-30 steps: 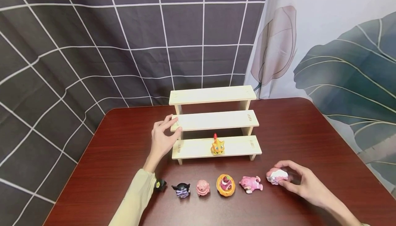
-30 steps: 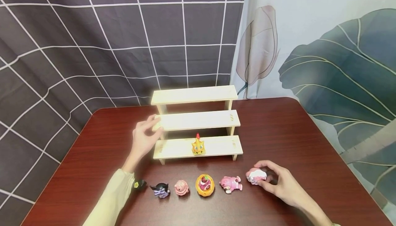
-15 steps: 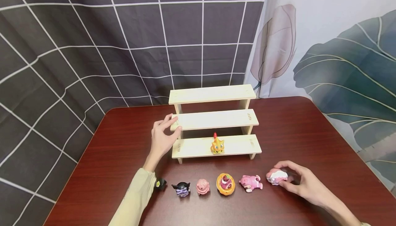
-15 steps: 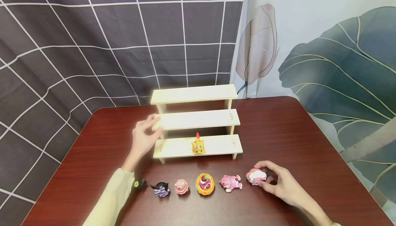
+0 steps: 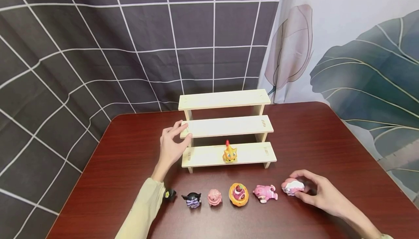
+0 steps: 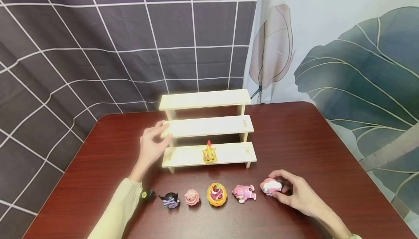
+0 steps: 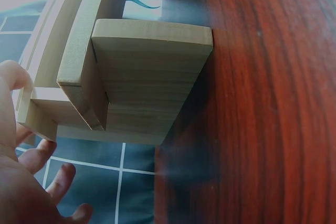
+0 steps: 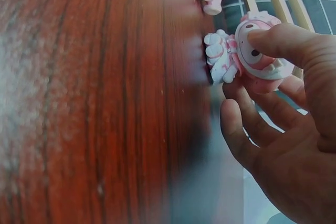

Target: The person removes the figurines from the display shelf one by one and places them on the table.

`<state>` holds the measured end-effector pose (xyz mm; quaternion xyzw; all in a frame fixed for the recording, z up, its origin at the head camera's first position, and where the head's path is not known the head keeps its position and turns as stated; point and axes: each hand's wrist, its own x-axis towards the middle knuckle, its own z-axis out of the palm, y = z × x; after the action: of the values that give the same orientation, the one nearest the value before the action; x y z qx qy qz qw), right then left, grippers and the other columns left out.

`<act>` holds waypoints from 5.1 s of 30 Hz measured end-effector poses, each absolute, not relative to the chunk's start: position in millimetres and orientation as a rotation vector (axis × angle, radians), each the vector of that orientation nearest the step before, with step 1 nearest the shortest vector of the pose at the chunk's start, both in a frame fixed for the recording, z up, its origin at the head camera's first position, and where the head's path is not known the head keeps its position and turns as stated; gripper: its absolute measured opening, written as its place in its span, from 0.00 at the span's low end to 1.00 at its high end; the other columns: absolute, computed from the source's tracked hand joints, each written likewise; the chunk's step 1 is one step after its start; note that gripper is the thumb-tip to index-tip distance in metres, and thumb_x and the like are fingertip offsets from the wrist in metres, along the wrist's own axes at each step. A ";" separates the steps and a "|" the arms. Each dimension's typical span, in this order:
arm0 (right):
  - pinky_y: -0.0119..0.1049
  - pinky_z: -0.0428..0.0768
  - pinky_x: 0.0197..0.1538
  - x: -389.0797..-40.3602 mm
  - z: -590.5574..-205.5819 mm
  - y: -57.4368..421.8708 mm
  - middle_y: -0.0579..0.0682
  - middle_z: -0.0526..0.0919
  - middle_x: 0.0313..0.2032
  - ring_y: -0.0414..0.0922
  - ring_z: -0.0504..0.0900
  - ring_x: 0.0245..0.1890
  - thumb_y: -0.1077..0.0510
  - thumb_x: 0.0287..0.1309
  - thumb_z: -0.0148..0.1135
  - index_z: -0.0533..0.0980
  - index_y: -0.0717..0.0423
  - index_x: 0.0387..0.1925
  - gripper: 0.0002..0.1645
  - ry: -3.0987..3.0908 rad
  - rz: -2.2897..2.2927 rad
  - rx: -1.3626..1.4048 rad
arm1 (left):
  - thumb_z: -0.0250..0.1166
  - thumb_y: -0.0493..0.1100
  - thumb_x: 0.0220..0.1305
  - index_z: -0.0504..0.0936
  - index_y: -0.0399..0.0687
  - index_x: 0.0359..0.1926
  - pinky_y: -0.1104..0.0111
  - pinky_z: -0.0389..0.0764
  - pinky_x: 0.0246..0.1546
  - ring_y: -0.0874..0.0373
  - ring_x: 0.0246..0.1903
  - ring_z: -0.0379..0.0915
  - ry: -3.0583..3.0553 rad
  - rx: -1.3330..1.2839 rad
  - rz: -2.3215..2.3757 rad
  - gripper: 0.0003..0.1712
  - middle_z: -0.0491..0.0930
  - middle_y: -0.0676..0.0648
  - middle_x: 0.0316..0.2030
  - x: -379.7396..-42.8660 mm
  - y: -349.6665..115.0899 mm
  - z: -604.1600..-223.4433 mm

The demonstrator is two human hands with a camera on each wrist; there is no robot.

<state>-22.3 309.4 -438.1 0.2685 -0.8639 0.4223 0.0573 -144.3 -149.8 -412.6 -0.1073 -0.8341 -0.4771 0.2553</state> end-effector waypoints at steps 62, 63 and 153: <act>0.36 0.80 0.39 -96.8 -361.4 185.0 0.50 0.81 0.48 0.49 0.81 0.44 0.72 0.45 0.76 0.77 0.59 0.53 0.31 -2.298 1.462 1.147 | 0.73 0.44 0.57 0.87 0.48 0.53 0.51 0.64 0.48 0.43 0.50 0.66 -2.273 -0.300 -1.302 0.21 0.79 0.44 0.59 -144.2 -150.6 -413.2; 0.36 0.80 0.39 -98.2 -362.0 183.2 0.50 0.81 0.48 0.49 0.81 0.44 0.72 0.45 0.76 0.77 0.59 0.53 0.31 -2.297 1.466 1.152 | 0.73 0.44 0.57 0.88 0.48 0.53 0.51 0.64 0.48 0.43 0.50 0.66 -2.268 -0.304 -1.303 0.21 0.79 0.43 0.59 -144.2 -150.7 -413.1; 0.37 0.83 0.38 -90.8 -367.1 209.6 0.48 0.81 0.42 0.42 0.79 0.38 0.77 0.38 0.77 0.77 0.60 0.52 0.35 -2.421 1.343 1.199 | 0.72 0.43 0.57 0.87 0.47 0.53 0.50 0.64 0.48 0.43 0.50 0.66 -2.265 -0.304 -1.299 0.21 0.80 0.46 0.59 -141.4 -149.6 -409.3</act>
<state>-90.8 209.6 -367.1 0.3968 -0.8008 0.4442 0.0623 -141.4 -149.6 -409.3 -0.1119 -0.8334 -0.4781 0.2536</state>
